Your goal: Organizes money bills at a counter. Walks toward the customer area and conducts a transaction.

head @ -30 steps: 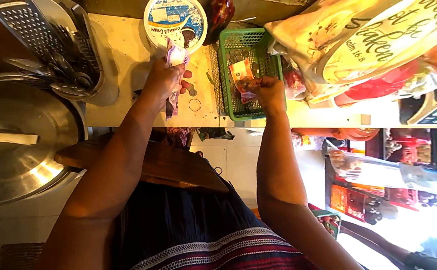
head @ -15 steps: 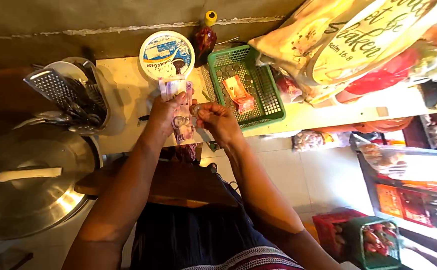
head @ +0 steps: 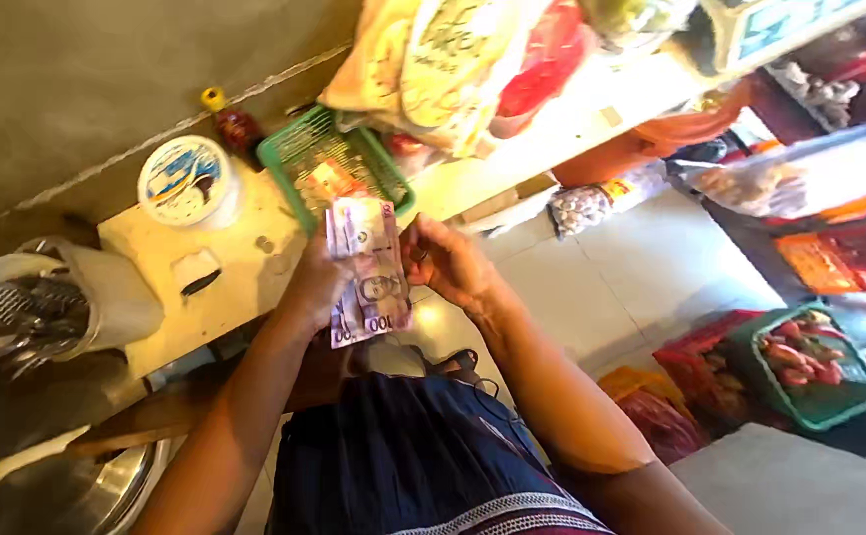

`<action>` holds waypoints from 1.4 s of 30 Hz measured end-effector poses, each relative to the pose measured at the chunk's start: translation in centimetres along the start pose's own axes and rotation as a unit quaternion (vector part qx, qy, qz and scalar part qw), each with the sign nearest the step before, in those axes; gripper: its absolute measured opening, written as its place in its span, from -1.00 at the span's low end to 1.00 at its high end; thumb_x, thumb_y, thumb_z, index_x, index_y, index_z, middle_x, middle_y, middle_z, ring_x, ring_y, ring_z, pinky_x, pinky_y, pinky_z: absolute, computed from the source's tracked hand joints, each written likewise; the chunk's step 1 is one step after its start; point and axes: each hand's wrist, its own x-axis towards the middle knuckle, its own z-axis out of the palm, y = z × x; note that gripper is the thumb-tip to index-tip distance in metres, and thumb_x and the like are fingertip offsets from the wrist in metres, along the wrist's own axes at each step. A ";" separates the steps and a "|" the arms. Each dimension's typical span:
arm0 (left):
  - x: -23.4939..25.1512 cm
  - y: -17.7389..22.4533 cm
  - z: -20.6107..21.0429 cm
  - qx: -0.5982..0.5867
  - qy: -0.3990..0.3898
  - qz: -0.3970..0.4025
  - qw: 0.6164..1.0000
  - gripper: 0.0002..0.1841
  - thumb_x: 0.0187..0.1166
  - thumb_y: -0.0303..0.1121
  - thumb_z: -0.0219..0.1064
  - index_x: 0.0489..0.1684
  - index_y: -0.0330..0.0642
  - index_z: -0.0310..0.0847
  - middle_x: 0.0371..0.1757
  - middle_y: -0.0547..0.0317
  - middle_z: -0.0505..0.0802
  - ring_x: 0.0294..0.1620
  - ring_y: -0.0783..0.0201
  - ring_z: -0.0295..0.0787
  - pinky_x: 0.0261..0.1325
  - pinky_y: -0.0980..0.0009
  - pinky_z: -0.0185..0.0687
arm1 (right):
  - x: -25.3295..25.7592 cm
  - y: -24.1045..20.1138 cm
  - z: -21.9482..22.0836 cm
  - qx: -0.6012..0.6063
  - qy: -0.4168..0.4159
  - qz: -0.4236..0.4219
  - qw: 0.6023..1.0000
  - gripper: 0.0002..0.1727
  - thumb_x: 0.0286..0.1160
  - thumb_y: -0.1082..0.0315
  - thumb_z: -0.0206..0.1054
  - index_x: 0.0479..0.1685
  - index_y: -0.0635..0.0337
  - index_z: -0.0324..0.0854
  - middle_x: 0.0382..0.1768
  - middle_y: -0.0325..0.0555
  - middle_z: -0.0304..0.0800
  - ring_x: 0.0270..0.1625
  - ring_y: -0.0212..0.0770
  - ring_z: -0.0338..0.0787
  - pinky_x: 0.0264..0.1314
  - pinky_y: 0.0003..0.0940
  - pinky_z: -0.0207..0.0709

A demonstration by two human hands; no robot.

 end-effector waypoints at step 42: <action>27.7 6.6 104.3 0.054 -0.447 -0.040 0.892 -0.42 0.40 -0.63 0.45 0.48 -0.43 0.42 0.15 -0.16 0.78 0.13 0.23 0.76 0.30 0.27 0.67 | -35.3 -33.8 -83.3 0.072 0.537 -0.198 0.817 -0.75 0.62 0.47 0.27 0.20 0.30 0.51 -0.22 -0.19 0.87 -0.17 -0.31 0.89 -0.02 -0.29 0.84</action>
